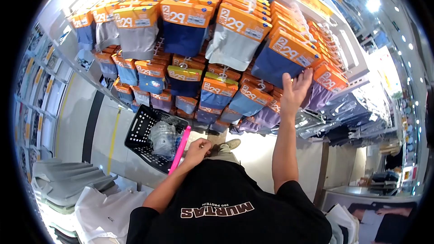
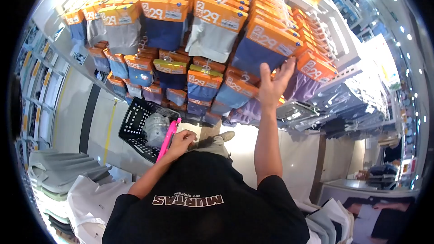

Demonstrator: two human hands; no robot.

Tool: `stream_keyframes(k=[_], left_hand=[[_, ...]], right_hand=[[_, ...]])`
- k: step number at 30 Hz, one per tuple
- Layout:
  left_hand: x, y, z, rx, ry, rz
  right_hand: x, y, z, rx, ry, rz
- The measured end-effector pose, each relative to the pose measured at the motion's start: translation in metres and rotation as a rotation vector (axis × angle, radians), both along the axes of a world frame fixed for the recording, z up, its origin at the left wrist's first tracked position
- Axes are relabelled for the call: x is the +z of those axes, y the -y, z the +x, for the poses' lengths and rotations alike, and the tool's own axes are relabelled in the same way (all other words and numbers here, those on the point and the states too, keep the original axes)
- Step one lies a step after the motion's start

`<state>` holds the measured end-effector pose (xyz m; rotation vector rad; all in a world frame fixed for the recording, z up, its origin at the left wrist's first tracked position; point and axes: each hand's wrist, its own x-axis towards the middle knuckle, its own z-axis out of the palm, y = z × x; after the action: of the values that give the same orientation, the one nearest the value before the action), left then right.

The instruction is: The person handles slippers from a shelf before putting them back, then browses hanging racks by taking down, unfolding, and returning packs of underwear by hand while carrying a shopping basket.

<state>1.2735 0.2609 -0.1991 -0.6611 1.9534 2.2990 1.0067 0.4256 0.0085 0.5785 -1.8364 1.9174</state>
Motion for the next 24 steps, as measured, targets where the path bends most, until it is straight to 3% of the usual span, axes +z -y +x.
stream_keyframes(k=[6, 11, 15, 19, 24], left_hand=[[-0.008, 0.003, 0.015, 0.118, 0.039, 0.074], [-0.002, 0.006, 0.016, 0.113, 0.044, 0.033], [-0.004, 0.004, 0.014, 0.057, 0.046, 0.026], [0.009, 0.001, 0.009, 0.043, 0.031, 0.124], [0.036, -0.004, -0.007, 0.009, -0.086, 0.271]], right_hand=[[0.012, 0.003, -0.018, 0.108, 0.045, -0.253], [0.030, -0.001, -0.026, 0.059, 0.131, -0.095], [0.045, -0.006, -0.014, 0.071, 0.058, -0.127], [0.050, -0.019, 0.011, 0.200, 0.035, -0.314], [0.031, -0.021, 0.053, 0.407, 0.271, -0.398]])
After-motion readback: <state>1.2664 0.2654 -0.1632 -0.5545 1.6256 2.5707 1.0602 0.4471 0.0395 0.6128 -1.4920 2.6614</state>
